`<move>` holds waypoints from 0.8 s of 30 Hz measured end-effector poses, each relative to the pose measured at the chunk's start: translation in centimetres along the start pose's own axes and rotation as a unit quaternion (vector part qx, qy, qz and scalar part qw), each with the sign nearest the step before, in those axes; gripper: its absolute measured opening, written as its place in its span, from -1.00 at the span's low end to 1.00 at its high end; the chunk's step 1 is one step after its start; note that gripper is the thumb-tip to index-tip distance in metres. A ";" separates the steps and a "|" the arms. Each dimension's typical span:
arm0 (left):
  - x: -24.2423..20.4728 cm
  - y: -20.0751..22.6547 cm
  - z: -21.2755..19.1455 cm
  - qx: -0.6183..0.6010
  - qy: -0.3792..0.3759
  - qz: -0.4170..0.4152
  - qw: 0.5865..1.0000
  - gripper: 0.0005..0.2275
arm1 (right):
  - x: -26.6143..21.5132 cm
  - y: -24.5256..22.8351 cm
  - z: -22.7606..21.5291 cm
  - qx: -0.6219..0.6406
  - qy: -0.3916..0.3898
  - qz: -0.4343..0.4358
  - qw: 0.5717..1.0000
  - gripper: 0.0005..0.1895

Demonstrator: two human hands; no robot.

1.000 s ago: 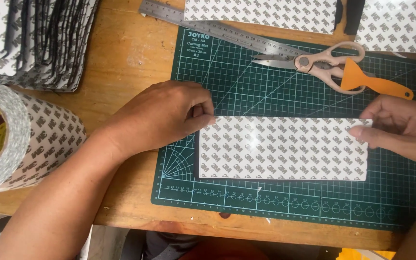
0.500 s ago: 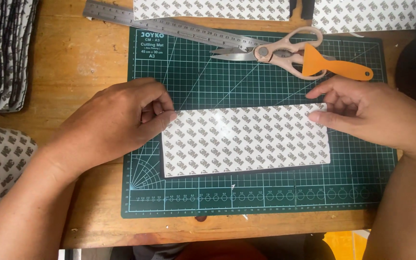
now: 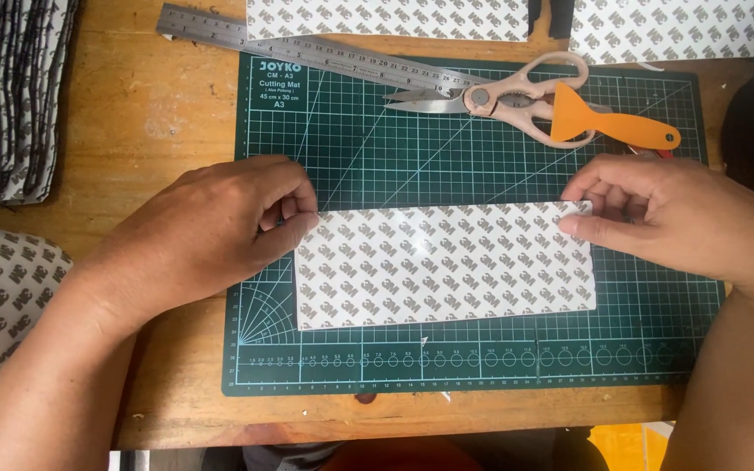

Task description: Applying adhesive sheets to fabric pieces and smoothing them with a scraper

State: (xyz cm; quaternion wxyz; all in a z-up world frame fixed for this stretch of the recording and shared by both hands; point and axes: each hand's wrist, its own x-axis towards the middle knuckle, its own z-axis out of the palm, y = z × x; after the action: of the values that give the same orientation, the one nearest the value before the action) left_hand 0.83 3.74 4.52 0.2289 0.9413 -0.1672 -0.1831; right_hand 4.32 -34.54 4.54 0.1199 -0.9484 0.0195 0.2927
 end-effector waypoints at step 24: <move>-0.2 1.5 1.9 0.087 0.189 0.317 0.925 -0.58 | 0.0 -0.2 0.1 -0.050 -0.012 -0.001 0.999 -0.76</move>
State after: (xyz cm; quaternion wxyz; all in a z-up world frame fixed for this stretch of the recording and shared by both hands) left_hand -0.47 1.84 3.74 0.2199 0.8725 -0.4256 0.0958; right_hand 4.26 -34.28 4.52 0.0730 -0.9496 0.0025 0.3047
